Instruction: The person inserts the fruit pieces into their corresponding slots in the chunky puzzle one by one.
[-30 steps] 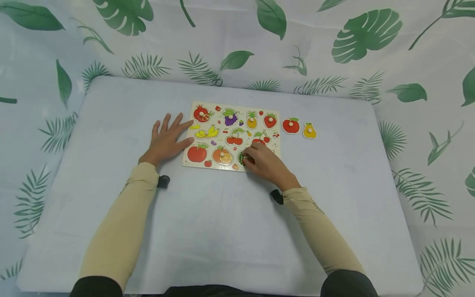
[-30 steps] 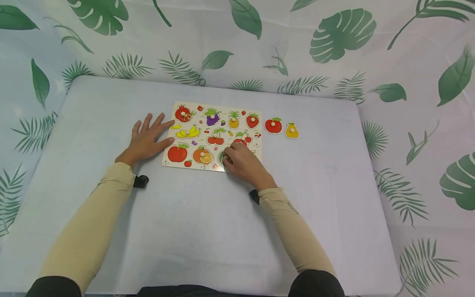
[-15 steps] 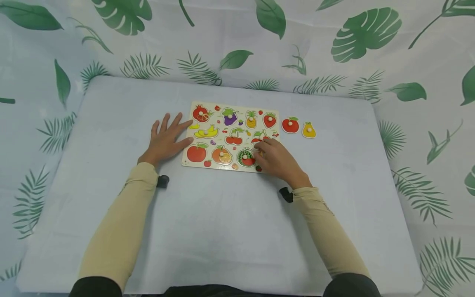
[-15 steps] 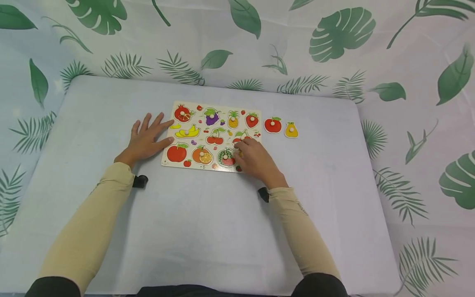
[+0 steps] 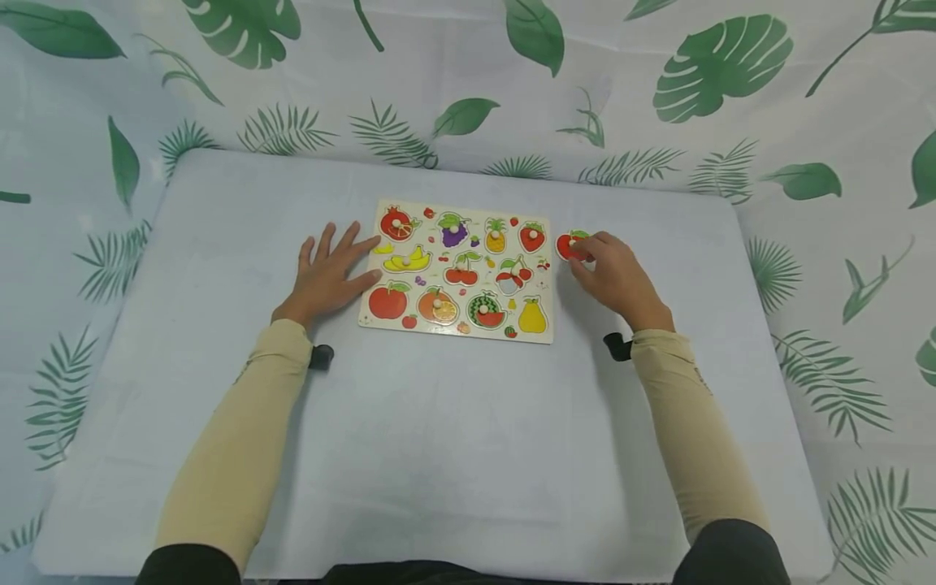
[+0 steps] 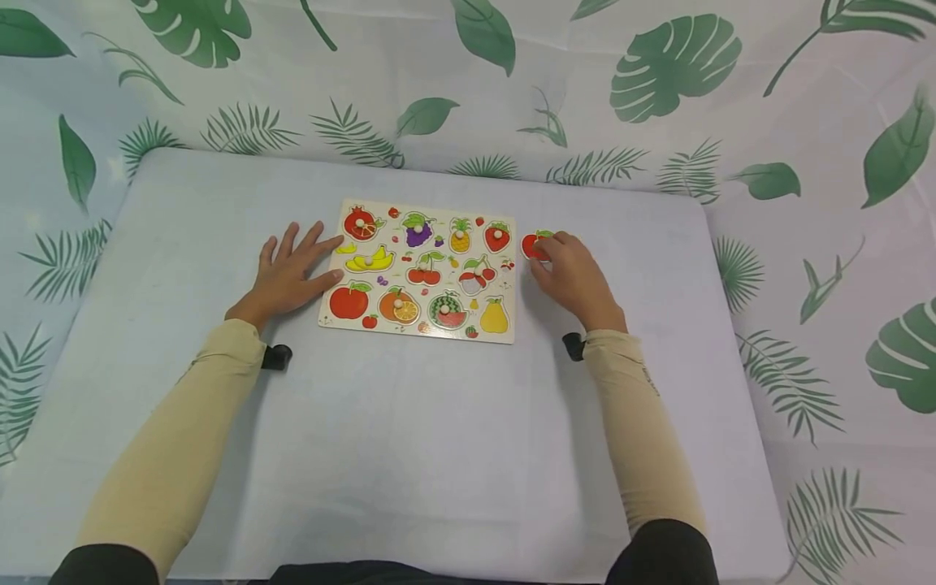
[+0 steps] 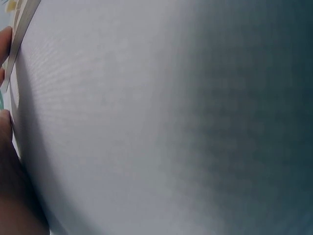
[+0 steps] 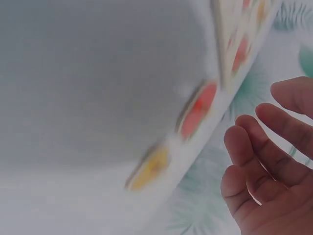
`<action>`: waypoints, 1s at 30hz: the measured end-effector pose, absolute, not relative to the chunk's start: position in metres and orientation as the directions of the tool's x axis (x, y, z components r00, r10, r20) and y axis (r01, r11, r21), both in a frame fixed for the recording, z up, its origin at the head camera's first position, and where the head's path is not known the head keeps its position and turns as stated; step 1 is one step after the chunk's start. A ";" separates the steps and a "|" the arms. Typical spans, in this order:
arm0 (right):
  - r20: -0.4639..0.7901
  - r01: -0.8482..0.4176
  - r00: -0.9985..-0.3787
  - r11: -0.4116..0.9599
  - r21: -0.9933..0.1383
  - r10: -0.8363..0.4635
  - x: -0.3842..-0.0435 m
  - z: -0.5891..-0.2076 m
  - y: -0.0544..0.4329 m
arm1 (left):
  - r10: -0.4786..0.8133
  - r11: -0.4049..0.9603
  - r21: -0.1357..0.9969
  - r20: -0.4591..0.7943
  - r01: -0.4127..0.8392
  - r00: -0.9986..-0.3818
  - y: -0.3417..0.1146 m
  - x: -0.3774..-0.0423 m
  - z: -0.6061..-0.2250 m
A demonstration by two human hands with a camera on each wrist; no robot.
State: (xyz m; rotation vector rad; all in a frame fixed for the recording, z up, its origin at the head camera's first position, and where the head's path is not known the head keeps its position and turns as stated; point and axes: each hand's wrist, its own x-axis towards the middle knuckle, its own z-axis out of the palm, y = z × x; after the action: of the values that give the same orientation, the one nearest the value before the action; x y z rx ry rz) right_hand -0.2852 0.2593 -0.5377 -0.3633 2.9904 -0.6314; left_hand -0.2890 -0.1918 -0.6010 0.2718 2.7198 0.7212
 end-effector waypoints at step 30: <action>-0.146 -0.054 -0.980 0.883 -0.466 -0.137 -0.322 -0.550 0.323 | 0.255 0.856 0.508 -0.248 0.099 -0.934 -0.193 -0.290 -0.604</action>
State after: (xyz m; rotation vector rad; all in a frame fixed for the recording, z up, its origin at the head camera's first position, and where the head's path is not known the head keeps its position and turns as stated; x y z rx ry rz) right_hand -0.3215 0.3232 -0.5502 -0.1466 2.8775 -0.7054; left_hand -0.2898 -0.1934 -0.6039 0.2668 2.7230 0.7222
